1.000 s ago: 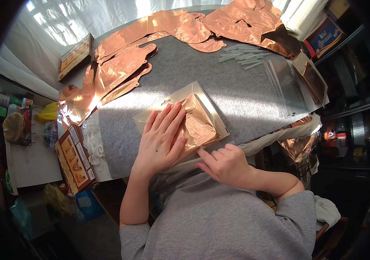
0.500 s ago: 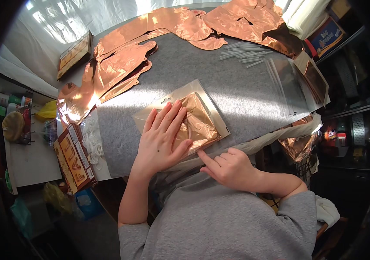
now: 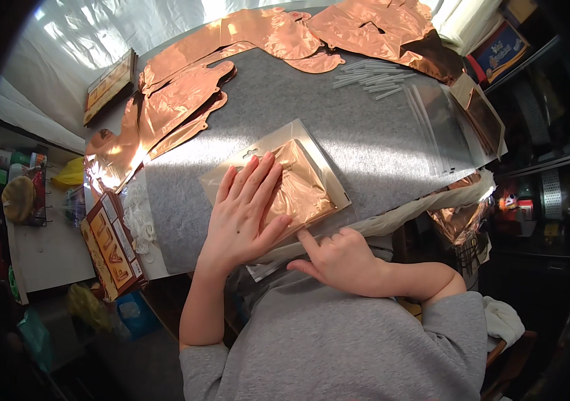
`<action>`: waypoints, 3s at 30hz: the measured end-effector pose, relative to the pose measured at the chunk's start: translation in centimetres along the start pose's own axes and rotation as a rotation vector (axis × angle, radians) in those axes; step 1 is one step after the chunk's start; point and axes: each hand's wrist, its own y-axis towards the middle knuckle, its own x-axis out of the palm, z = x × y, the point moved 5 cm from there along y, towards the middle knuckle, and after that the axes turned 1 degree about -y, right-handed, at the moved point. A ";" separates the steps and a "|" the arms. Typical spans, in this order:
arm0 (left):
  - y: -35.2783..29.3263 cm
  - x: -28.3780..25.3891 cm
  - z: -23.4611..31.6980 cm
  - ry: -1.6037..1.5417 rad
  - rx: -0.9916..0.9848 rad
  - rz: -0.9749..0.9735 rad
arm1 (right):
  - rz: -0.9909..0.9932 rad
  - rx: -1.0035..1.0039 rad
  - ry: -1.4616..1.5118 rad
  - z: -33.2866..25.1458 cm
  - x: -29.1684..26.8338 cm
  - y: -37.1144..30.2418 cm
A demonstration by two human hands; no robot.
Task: Folding metallic balloons and inserting them into cardboard-backed plastic sleeves for retail packaging.
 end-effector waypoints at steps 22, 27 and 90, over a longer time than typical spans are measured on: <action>-0.1 -0.1 0.2 0.054 -0.002 0.007 | 0.096 -0.147 0.134 2.1 -4.5 -1.3; 0.0 0.4 0.1 0.060 0.016 0.015 | 0.131 -0.154 0.003 3.8 -3.1 2.1; 2.2 1.3 1.3 0.054 -0.030 -0.036 | 0.518 -0.126 0.623 13.9 -4.0 -2.6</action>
